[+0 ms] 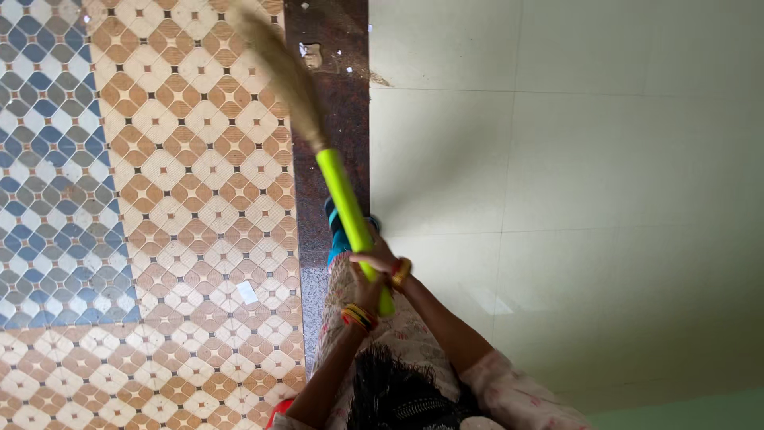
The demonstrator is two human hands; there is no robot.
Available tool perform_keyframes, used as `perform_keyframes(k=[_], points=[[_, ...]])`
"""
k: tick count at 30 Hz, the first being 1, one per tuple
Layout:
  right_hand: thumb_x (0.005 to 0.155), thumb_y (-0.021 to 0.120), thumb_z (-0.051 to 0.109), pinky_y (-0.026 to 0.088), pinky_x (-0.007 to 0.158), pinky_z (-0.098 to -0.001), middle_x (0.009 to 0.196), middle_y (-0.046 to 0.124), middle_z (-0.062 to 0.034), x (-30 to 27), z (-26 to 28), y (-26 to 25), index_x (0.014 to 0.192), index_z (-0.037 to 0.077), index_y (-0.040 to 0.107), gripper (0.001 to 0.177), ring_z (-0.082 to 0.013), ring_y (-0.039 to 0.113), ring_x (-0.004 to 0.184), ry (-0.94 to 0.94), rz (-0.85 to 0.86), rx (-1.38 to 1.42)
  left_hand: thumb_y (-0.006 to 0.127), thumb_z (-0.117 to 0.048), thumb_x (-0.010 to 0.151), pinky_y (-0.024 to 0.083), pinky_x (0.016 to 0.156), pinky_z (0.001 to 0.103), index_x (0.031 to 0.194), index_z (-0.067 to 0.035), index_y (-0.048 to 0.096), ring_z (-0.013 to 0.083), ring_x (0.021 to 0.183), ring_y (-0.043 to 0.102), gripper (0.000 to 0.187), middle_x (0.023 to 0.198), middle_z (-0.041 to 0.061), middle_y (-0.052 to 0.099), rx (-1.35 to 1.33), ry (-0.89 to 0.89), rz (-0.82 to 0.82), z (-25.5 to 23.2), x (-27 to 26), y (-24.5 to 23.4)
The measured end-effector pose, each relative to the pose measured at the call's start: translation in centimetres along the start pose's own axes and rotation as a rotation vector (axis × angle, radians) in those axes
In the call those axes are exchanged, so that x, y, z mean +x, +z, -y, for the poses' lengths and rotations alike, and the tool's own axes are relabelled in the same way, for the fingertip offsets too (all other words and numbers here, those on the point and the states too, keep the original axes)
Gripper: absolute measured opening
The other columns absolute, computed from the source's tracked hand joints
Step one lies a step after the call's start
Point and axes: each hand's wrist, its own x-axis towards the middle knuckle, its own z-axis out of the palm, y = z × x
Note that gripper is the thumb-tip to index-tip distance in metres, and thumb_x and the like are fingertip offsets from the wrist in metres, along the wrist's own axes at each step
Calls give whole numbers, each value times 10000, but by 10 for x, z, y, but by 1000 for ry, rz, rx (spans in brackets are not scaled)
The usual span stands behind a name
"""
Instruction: The person sweeps debris across a tiled floor using a broom, moving the dirt toward a corner and then around a bucket.
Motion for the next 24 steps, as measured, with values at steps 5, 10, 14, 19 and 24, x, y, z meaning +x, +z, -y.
perform_keyframes(k=[5,10,14,19,24], points=[[773,761,7,627,652,-334,1001,644,-110,-88,19,-76,1531,155,246,928,-216,698,789,203,-337,537,785,-49,752,629,583,381,1511,-174,74,273,754,714,1047,1073,197,661,455,-206,333,32,8,50],[820,759,63,606,618,-340,950,601,-103,-51,39,-150,1366,65,331,694,-201,663,747,317,-554,844,739,-74,764,576,530,378,1547,-204,193,307,736,665,963,1036,192,632,508,-316,440,1,61,127],[787,728,97,578,596,-340,921,629,-115,-6,48,-156,1302,50,346,643,-192,664,724,517,-480,603,728,-59,825,560,546,346,1537,-269,194,235,702,635,914,966,155,609,327,-540,288,-37,83,131],[714,793,75,568,636,-384,880,697,-112,92,50,-72,1246,403,232,840,-221,679,744,809,-185,203,715,-71,861,530,459,371,1367,-164,321,243,597,630,648,883,145,626,24,-353,-40,-77,113,76],[681,802,58,587,617,-405,809,676,-113,186,69,-43,1303,44,449,716,-231,689,683,442,217,-18,671,-31,862,531,442,347,1266,-123,361,220,582,627,517,896,118,612,-252,-76,-290,-106,139,70]])
